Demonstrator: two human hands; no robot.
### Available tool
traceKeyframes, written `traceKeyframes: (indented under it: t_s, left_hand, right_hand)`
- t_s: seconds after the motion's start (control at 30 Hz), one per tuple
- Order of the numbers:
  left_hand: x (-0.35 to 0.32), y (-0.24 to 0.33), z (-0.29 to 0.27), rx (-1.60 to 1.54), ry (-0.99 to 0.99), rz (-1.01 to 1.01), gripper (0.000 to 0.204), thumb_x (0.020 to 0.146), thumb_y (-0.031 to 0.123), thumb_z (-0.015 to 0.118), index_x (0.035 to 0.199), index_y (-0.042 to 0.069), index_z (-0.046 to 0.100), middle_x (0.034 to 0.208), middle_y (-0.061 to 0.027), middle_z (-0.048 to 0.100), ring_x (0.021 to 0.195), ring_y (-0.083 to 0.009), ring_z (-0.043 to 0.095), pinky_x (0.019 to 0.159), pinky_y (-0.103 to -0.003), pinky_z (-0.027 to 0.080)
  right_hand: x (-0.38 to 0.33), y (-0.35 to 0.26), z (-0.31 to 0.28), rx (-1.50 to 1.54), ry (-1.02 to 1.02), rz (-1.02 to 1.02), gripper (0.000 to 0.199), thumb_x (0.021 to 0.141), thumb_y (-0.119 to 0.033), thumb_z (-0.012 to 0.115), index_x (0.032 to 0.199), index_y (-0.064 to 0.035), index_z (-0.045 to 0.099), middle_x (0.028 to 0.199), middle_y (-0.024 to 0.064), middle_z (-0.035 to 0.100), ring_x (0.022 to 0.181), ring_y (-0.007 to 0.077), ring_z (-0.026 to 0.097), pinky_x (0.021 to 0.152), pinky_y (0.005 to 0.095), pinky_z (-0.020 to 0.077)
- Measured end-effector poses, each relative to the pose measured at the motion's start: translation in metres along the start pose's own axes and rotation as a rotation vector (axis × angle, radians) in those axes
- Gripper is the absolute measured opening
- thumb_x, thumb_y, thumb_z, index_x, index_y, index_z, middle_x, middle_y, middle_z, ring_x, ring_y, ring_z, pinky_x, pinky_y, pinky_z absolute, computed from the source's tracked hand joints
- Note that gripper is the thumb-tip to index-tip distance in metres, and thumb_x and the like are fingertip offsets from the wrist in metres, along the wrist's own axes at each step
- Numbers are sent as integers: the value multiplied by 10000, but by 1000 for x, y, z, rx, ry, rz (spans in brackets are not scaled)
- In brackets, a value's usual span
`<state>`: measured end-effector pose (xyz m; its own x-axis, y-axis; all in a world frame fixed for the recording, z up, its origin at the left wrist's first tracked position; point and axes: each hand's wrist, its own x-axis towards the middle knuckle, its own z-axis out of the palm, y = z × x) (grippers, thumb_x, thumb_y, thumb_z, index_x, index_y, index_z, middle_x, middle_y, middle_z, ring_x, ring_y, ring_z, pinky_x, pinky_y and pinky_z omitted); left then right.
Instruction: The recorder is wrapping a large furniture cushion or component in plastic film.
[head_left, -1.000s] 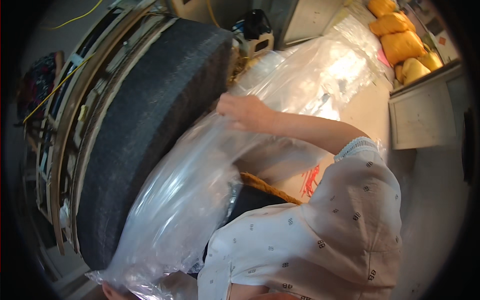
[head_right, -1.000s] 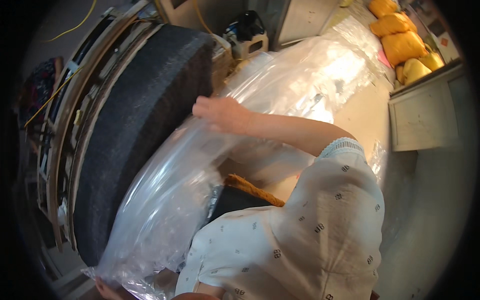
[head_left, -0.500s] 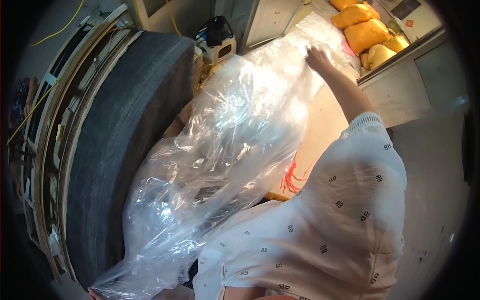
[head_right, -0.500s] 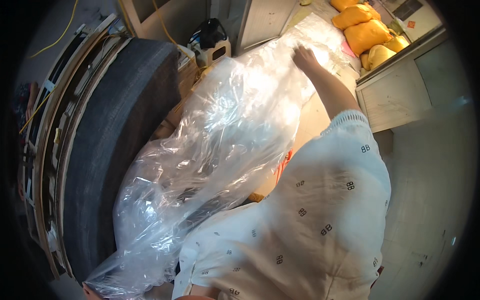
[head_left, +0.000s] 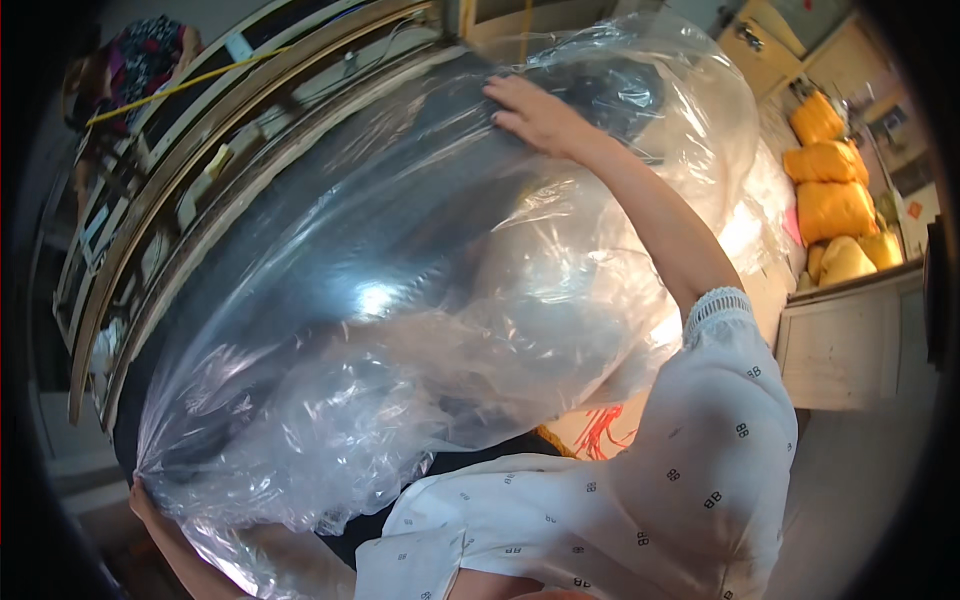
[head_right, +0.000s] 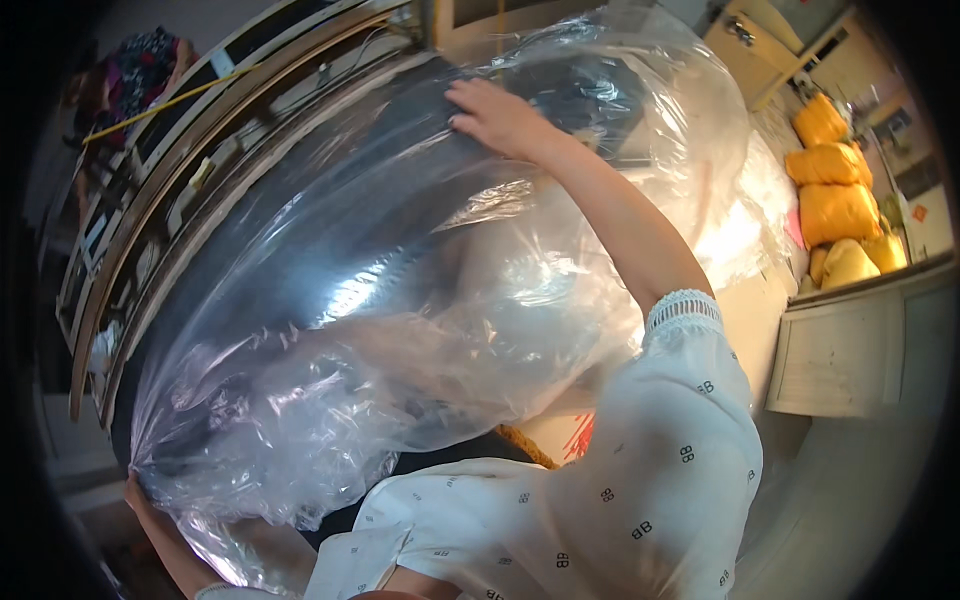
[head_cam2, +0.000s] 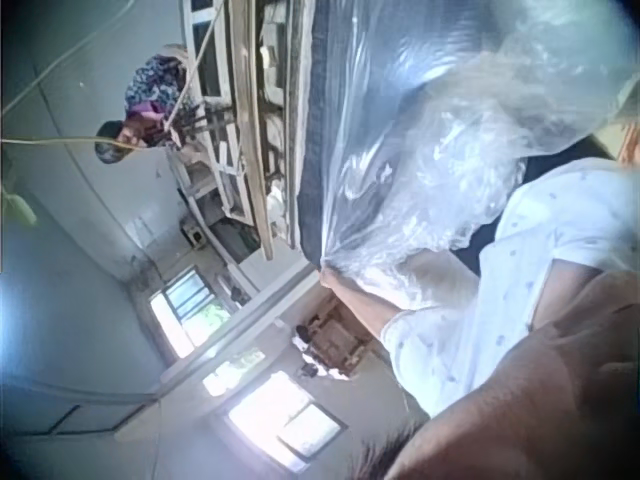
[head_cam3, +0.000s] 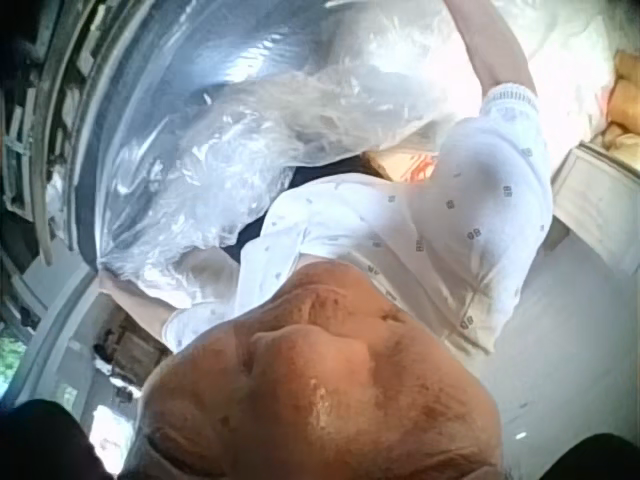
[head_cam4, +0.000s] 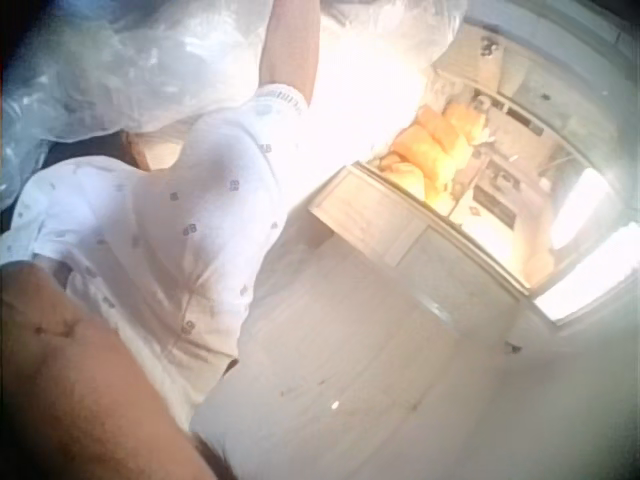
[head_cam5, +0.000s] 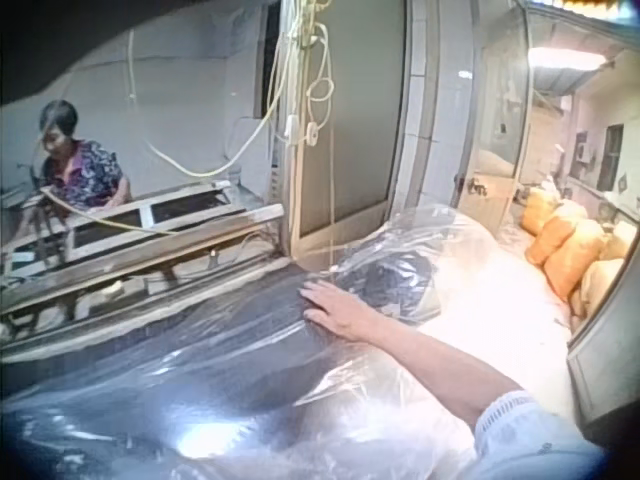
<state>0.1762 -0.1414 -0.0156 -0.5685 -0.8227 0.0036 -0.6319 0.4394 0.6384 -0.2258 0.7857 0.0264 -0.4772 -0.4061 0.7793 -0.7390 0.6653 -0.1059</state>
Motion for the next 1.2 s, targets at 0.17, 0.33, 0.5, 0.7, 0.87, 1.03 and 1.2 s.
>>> traceKeyframes:
  t_s: [0.17, 0.33, 0.5, 0.7, 0.87, 1.03, 1.2]
  left_hand:
    - [-14, -19, -45, 6, -109, -259, 609, 755, 504, 606, 1023, -43, 623, 941, -148, 642, 847, -215, 587, 747, -334, 454]
    - [-42, 27, -23, 327, 154, -174, 577, 720, 504, 637, 1047, 29, 637, 992, -111, 638, 897, -222, 592, 820, -320, 438]
    - [-61, 93, 63, 151, 606, 114, 427, 727, 496, 589, 897, 118, 694, 881, -113, 661, 884, -282, 606, 801, -356, 441]
    - [-25, 64, 57, 110, 656, 104, 453, 735, 544, 582, 927, 148, 692, 898, -110, 663, 894, -285, 608, 800, -341, 438]
    - [-52, 61, 34, 90, 816, 199, 357, 783, 374, 522, 828, 52, 670, 871, -179, 637, 877, -339, 586, 802, -400, 429]
    - [-39, 90, 69, -115, 658, 155, 356, 784, 374, 518, 820, 56, 675, 882, -180, 638, 875, -324, 597, 784, -391, 433]
    - [-51, 70, 55, -164, 711, 217, 322, 774, 341, 560, 809, 39, 666, 830, -165, 642, 819, -300, 605, 745, -377, 438]
  right_hand:
    - [30, -19, 42, -234, -429, 380, 373, 855, -373, 474, 1046, -70, 580, 1071, 149, 574, 984, 323, 534, 821, 399, 438]
    - [19, 21, 46, 46, -495, 541, 576, 887, -438, 414, 1320, -58, 391, 1321, 162, 436, 1227, 285, 406, 1002, 334, 302]
    - [9, 167, 51, -275, -778, 940, 592, 900, -494, 369, 1212, -9, 502, 1221, 204, 494, 1093, 351, 487, 911, 367, 384]
    - [97, -87, 64, -94, -86, -36, 266, 911, -214, 486, 1085, -15, 518, 1066, 151, 515, 1007, 294, 504, 812, 372, 415]
    - [32, -355, 40, 473, -86, -438, 251, 729, -91, 654, 949, -74, 536, 870, 79, 546, 809, 205, 534, 681, 323, 395]
    - [-75, -425, 28, 554, -625, -683, 410, 671, -174, 689, 1056, -154, 548, 989, 48, 533, 897, 200, 514, 772, 336, 404]
    - [-52, -319, 28, 26, -546, -136, 384, 748, -75, 635, 1123, -76, 549, 1014, 109, 525, 912, 299, 514, 790, 360, 428]
